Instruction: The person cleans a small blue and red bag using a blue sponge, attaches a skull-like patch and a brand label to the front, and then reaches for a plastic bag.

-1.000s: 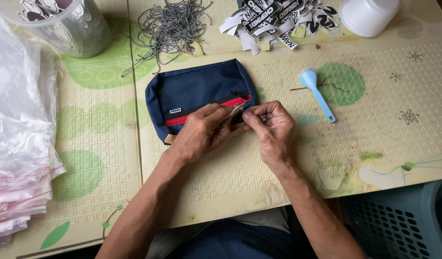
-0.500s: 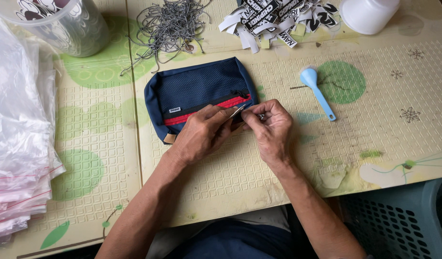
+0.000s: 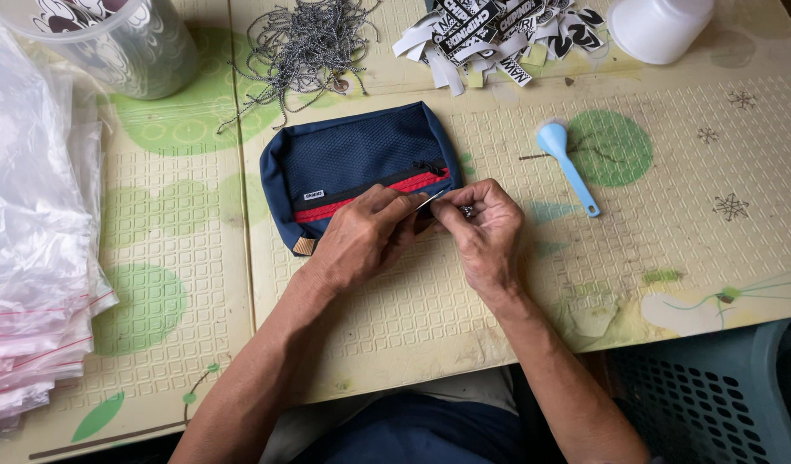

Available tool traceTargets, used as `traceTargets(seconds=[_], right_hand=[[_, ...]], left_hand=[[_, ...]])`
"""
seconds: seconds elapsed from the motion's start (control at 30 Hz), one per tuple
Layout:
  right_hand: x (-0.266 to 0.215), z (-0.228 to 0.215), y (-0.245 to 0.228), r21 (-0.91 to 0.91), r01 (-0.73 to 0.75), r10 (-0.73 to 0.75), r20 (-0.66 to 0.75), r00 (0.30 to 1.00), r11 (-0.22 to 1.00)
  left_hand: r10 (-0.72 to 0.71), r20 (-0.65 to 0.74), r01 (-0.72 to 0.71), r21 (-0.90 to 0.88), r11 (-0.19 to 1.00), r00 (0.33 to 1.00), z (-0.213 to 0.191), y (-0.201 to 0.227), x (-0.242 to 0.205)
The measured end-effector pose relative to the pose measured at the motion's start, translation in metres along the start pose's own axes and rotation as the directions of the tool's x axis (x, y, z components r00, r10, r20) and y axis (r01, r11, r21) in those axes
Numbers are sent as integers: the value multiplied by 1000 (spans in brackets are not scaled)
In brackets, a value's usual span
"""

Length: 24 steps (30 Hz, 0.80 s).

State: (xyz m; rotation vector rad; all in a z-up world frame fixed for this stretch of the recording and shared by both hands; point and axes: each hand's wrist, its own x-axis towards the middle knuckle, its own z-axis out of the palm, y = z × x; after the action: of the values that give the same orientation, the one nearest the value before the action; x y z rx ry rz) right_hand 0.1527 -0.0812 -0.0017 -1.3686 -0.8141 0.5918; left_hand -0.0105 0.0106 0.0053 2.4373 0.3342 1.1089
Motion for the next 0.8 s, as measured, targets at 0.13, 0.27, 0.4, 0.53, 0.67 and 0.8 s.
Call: traceTargets(seconds=[0.13,0.27,0.4,0.53,0.67,0.8], right_hand=[[0,0,1,-2,-9,9,-5,1000,1000],[-1,2,2,59,3,-1,-26,1000,998],[-1,1,2,85,-11,13,-25,1000,996],[-1,0,3,102,-20,23,-30,999,995],[-1,0,5,111,-21,25,-30,999,994],[-2,1,4,129,-15,20,-43,999,992]], left_hand=[[-4,7,4,-4,1000,1000,-1,2,1],[5,-1,-5,8,1000,1000,0,1,0],[10,-10,-10,32,999,1000,2,2,0],[16,3,-16,39,999,1000,-1,3,2],[29,2,-29,54,998,1000,0,2,1],[24,-6,-24,40,999,1000,2,-1,1]])
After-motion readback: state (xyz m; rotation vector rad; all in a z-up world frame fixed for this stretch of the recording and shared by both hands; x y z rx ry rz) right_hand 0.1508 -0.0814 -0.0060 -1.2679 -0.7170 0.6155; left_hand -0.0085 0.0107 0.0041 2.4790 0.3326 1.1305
